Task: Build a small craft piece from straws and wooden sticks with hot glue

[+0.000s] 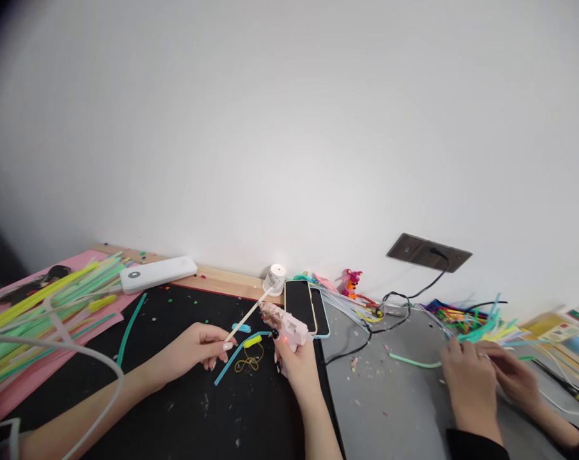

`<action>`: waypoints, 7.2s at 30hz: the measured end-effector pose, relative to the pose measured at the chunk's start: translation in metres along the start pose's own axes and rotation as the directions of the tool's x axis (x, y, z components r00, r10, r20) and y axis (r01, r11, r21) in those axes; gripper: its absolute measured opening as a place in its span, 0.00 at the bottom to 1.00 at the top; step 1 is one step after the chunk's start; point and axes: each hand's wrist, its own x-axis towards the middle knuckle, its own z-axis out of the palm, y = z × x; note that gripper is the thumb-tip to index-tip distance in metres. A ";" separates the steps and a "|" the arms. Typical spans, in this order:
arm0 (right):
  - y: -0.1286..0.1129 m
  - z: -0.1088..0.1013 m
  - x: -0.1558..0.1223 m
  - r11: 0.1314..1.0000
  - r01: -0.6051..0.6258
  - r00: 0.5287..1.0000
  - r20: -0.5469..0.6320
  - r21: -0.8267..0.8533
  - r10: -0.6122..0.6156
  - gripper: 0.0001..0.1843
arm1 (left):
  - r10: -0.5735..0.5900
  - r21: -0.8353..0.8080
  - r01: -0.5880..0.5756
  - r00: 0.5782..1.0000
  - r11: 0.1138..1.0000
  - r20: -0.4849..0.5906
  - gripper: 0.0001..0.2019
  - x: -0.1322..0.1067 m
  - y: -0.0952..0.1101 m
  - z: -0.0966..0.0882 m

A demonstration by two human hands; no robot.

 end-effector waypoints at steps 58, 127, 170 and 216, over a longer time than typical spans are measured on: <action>-0.022 0.072 0.003 0.969 0.153 0.978 0.172 -0.195 -0.120 0.08 | 0.050 -0.041 -0.057 0.988 0.998 -0.149 0.05 -0.002 0.003 0.005; -0.021 0.026 0.002 0.945 0.009 1.000 0.021 0.328 -0.017 0.04 | 0.354 0.186 -0.303 0.844 0.934 -0.403 0.09 -0.021 0.038 -0.003; -0.019 0.052 -0.014 0.918 -0.037 0.997 0.075 0.395 0.007 0.03 | 0.229 0.028 -0.241 0.869 0.970 -0.438 0.07 -0.024 0.036 0.024; -0.013 0.035 -0.006 0.974 -0.135 0.900 0.388 -0.184 0.198 0.09 | 0.083 0.329 -0.090 0.996 0.940 0.035 0.10 -0.017 0.020 0.015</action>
